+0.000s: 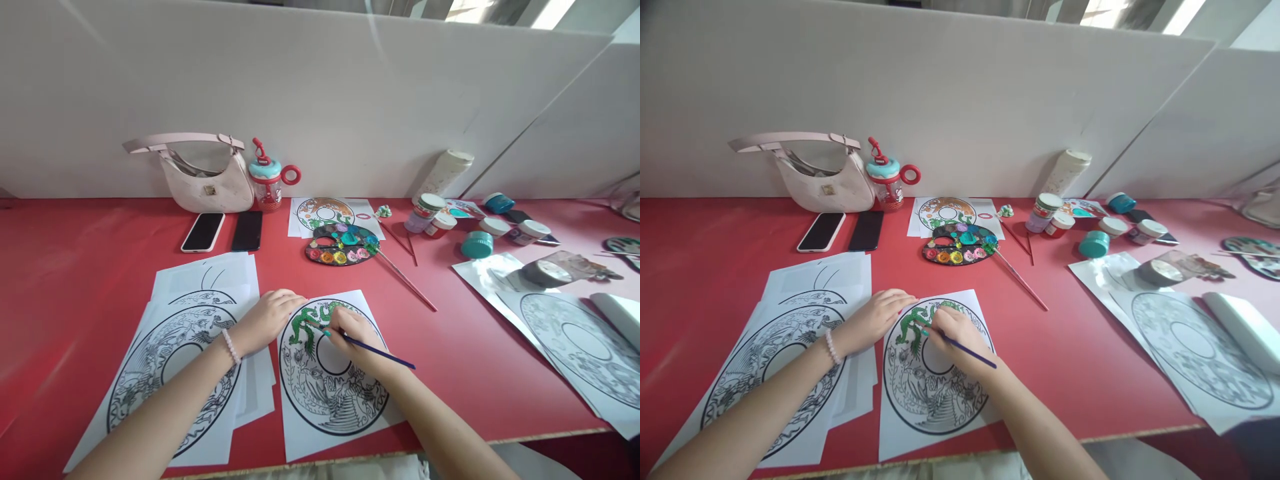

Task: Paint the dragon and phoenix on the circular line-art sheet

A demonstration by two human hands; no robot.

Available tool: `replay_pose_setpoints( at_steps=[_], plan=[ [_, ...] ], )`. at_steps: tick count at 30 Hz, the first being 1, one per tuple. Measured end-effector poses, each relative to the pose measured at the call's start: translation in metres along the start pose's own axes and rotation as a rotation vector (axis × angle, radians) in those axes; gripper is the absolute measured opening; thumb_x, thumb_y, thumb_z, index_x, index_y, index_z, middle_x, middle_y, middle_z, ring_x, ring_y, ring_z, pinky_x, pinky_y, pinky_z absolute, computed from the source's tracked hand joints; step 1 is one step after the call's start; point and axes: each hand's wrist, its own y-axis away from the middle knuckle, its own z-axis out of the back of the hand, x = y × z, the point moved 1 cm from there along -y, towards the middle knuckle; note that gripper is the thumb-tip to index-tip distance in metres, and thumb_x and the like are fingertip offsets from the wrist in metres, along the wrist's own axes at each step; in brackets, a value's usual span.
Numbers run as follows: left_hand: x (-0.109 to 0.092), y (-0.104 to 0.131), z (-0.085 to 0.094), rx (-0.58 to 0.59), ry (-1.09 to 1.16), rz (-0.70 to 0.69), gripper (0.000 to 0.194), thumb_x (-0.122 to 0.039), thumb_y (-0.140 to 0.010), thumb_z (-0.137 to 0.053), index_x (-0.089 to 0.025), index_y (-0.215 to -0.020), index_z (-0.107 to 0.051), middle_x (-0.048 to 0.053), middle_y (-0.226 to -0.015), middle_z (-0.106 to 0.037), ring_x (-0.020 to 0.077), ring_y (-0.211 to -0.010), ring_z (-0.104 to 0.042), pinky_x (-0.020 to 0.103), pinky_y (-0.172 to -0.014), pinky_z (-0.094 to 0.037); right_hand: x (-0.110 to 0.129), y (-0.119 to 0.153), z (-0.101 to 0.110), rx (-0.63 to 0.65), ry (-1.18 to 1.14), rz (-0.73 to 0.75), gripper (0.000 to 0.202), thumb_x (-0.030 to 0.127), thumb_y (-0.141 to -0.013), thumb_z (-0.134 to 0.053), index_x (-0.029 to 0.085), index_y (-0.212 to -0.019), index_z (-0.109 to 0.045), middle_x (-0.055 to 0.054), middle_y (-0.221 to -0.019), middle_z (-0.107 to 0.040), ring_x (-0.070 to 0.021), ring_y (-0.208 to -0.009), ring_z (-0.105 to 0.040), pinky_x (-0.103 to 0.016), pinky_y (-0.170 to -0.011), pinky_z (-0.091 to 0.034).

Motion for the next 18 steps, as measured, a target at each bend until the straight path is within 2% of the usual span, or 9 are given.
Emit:
replay_pose_setpoints(
  at_steps=[9, 18],
  plan=[
    [-0.0018, 0.0002, 0.0011, 0.000, -0.005, 0.013, 0.040, -0.006, -0.089, -0.037, -0.019, -0.126, -0.049, 0.005, -0.123, -0.058, 0.0192, -0.115, -0.049, 0.040, -0.099, -0.043, 0.0014, -0.0007, 0.0000, 0.019, 0.045, 0.015, 0.025, 0.019, -0.089, -0.042, 0.022, -0.068, -0.029, 0.004, -0.062, -0.037, -0.0111, -0.056, -0.036, -0.023, -0.052, -0.030],
    [-0.0008, 0.0008, -0.0007, -0.023, -0.011, -0.005, 0.041, -0.007, -0.089, -0.037, -0.018, -0.126, -0.049, 0.006, -0.122, -0.059, 0.0190, -0.115, -0.050, 0.039, -0.099, -0.043, 0.0019, -0.0003, 0.0027, -0.054, 0.087, 0.016, 0.027, 0.014, -0.087, -0.040, 0.022, -0.065, -0.026, 0.004, -0.060, -0.035, -0.0108, -0.055, -0.035, -0.023, -0.052, -0.030]
  ],
)
